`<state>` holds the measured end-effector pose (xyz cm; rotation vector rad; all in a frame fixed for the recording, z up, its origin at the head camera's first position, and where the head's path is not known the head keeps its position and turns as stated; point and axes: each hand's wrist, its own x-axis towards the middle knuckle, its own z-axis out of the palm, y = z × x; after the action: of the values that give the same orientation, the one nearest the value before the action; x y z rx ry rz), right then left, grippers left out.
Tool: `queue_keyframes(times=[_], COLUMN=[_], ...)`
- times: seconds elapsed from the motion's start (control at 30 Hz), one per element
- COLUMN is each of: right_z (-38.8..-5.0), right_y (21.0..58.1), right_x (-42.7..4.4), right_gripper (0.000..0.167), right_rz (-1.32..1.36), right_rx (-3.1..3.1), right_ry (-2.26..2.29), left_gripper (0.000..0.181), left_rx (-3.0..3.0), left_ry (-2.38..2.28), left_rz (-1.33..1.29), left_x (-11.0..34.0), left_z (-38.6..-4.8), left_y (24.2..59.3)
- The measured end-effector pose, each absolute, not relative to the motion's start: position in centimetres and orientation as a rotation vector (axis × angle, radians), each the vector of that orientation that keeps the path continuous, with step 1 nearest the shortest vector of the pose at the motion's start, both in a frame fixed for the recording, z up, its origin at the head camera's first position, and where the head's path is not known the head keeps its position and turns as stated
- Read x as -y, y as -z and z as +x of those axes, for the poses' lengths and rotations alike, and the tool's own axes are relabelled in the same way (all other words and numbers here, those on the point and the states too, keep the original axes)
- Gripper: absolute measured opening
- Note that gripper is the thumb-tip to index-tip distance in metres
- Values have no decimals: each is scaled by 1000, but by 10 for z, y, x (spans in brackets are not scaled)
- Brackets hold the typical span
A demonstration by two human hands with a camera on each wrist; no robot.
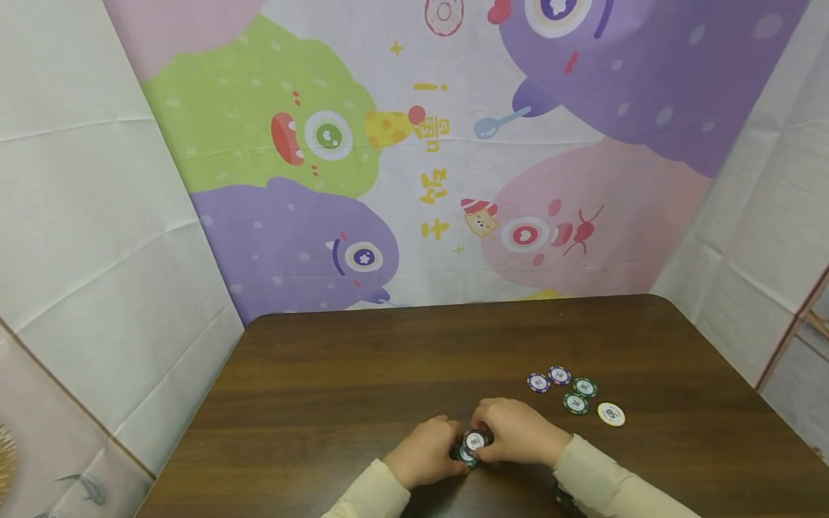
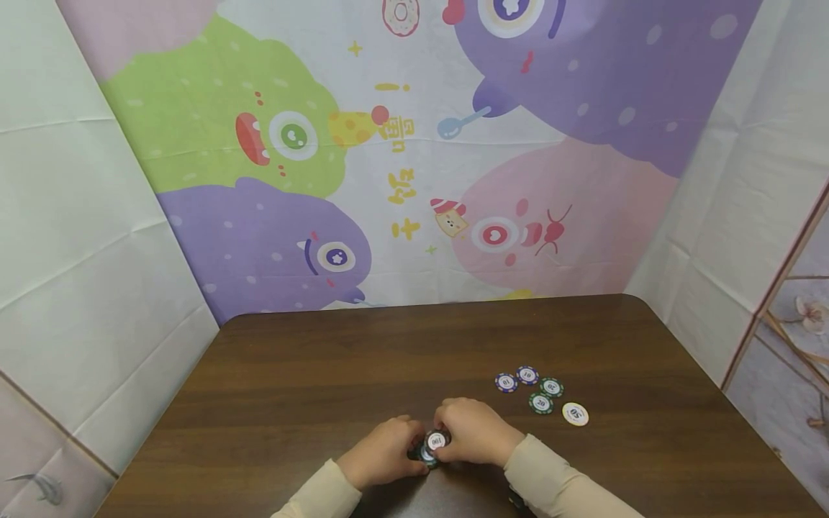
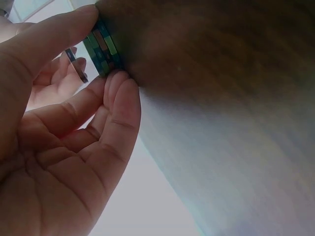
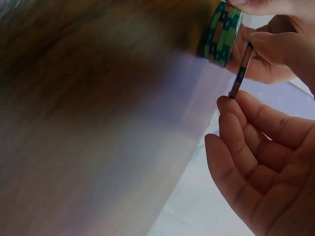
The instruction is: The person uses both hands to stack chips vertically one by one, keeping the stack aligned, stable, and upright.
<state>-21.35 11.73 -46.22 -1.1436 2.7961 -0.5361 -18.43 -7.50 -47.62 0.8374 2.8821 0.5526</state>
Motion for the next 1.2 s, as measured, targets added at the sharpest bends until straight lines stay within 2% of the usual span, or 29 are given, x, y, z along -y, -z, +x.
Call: queue_keyframes(times=[1.2], right_z=[-208], right_y=[466], right_x=[-105], right_gripper=[24], right_rz=[-1245], right_rx=[-2771], right_ry=[471], left_gripper=[28], left_rx=[-2888], left_ry=[-543], left_rz=[851], left_x=[75], left_z=[-184], left_y=[475])
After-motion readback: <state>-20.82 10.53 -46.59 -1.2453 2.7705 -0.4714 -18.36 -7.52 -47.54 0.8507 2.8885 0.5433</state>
